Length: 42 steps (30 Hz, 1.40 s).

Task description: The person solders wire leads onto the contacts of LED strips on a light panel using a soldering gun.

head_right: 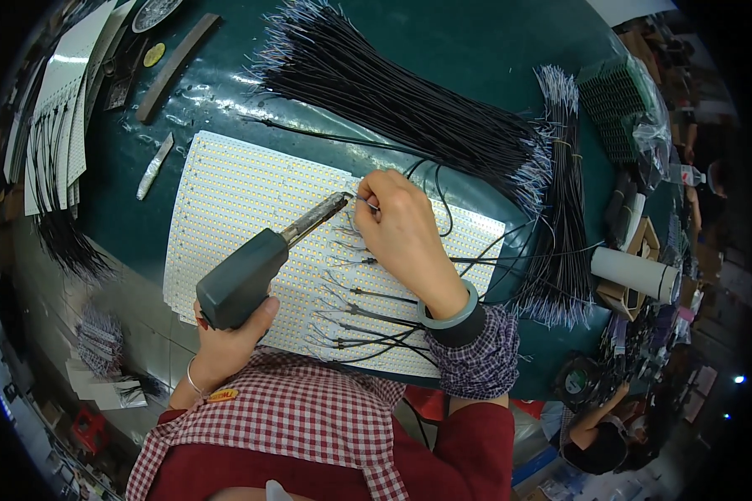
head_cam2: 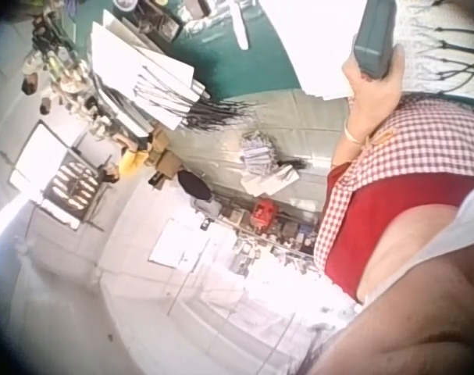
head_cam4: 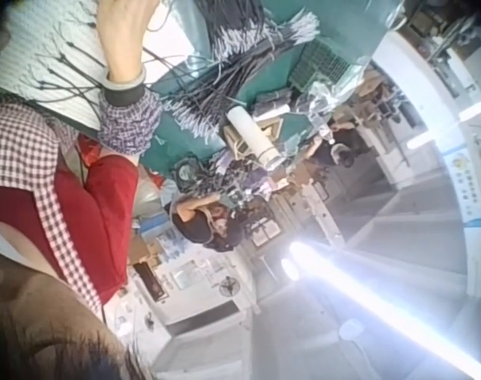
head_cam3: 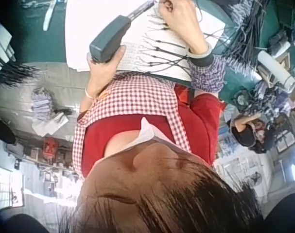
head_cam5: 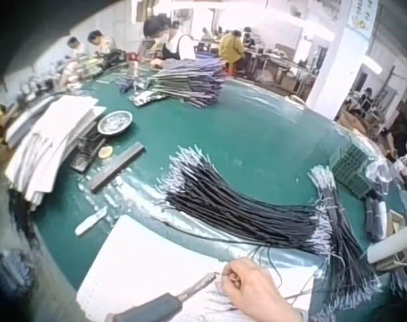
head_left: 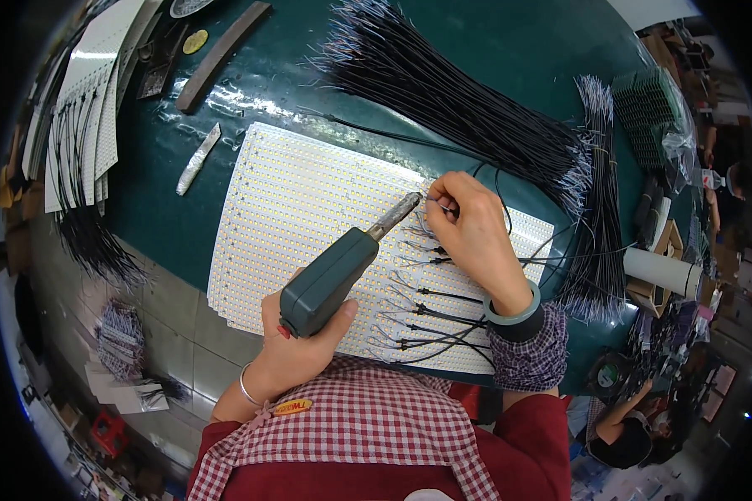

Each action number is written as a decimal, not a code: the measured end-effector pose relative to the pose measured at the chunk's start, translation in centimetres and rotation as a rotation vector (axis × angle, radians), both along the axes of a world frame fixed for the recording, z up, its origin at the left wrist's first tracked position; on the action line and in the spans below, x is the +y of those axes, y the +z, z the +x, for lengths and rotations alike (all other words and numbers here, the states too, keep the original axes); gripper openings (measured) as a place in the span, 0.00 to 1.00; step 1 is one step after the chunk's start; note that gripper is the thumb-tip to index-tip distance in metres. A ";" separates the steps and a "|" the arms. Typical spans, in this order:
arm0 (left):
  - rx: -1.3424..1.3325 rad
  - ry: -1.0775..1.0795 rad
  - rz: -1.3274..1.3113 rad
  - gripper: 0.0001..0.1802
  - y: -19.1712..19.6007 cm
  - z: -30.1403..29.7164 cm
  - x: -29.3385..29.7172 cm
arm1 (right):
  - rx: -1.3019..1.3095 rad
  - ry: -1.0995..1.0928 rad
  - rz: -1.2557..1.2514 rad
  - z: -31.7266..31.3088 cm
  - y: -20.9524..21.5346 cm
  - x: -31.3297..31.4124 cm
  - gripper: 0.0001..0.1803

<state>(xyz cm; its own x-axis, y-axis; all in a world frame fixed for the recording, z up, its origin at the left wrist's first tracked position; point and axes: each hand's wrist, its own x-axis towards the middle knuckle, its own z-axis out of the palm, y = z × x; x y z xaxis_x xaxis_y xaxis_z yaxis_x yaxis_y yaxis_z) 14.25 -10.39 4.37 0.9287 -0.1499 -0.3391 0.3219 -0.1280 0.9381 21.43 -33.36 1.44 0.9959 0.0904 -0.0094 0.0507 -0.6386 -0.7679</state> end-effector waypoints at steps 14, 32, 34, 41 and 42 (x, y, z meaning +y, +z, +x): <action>-0.006 0.037 -0.020 0.12 -1.6 -1.7 1.3 | -0.015 -0.003 -0.043 0.0 -0.1 0.0 0.04; 0.080 0.176 -0.041 0.12 -0.8 -1.7 0.7 | -0.078 -0.030 0.050 -0.8 -0.4 -0.1 0.04; 0.074 0.168 -0.034 0.11 -0.8 -1.6 0.7 | -0.071 -0.033 0.048 -0.8 -0.5 0.0 0.04; 0.070 0.125 -0.008 0.10 -0.5 -1.1 0.4 | -0.087 -0.003 0.029 -0.8 -0.5 0.1 0.05; 0.071 0.125 -0.008 0.10 -0.4 -1.1 0.3 | -0.086 -0.002 0.029 -0.8 -0.6 0.1 0.05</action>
<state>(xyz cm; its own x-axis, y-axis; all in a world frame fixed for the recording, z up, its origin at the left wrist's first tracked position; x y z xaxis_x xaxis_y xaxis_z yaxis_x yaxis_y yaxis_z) 13.16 -10.05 3.94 0.9141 -0.0372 -0.4038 0.4004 -0.0750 0.9133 20.65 -33.25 0.84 0.9931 0.0869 0.0791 0.1160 -0.6164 -0.7788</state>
